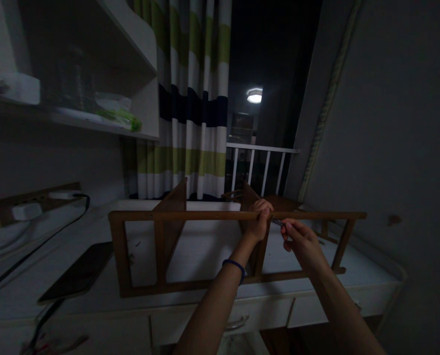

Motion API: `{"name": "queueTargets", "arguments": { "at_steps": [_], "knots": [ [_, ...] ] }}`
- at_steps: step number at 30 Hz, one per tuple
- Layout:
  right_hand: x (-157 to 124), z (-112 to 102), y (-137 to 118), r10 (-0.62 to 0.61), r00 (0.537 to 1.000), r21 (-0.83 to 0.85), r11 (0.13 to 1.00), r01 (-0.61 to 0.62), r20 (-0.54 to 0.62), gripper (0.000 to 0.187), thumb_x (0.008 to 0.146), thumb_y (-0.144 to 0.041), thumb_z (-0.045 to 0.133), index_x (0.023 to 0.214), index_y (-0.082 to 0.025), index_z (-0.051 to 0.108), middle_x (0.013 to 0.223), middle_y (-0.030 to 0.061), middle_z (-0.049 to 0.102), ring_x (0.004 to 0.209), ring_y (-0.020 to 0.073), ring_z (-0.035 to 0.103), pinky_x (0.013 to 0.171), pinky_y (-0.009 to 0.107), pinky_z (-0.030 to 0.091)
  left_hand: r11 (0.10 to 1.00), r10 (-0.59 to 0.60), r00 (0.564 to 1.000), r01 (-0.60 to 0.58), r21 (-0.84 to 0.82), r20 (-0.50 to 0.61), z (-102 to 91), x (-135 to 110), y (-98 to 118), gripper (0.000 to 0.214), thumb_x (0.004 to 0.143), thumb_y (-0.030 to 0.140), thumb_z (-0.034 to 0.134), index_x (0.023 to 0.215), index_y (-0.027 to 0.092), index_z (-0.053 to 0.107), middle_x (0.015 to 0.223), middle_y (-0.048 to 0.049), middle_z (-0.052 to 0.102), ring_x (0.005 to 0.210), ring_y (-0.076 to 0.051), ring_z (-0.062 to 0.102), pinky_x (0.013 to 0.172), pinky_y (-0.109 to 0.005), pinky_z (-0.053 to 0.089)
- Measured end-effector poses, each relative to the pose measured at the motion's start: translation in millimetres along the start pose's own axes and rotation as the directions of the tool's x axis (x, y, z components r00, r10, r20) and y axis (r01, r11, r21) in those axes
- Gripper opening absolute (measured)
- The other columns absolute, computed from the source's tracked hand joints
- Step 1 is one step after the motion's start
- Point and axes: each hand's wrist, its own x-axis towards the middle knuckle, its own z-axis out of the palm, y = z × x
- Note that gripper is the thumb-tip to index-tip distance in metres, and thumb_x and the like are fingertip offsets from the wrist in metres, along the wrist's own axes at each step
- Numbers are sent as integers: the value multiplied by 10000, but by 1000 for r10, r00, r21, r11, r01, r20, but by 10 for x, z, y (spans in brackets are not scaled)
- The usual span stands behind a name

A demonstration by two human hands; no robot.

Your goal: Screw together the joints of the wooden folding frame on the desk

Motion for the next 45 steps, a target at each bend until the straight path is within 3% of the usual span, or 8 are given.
{"name": "queueTargets", "arguments": {
  "at_steps": [9,17,32,45],
  "knots": [
    [-2,-9,-6,-22,1000,-29,999,22,-16,231,684,-386,674,793,-192,608,669,-6,491,574,95,388,377,149,334,999,26,999,-26,-24,-23,4,-5,-10,325,826,305,147,674,206,417,751,-34,497,820,-185,472,815,-335,361],
    [4,2,37,-118,993,-117,987,114,-23,238,730,-417,628,797,-192,594,679,-2,498,566,93,396,375,150,349,999,30,999,-31,-31,-34,8,-5,-18,319,830,299,155,678,204,419,759,-33,502,829,-184,472,820,-333,357],
    [48,30,29,-119,990,-88,990,113,-70,283,683,-434,662,784,-176,602,659,-11,494,501,69,380,367,159,319,998,45,999,-46,-38,-25,8,-8,-29,315,831,297,159,687,206,424,765,-34,500,827,-186,468,822,-333,356],
    [68,9,118,-225,973,-149,965,215,-54,273,745,-442,603,813,-179,574,662,-17,486,479,61,375,375,165,315,997,48,998,-50,-64,-32,6,-2,-14,301,827,288,180,680,203,429,758,-33,501,826,-188,465,808,-334,355]
  ]
}}
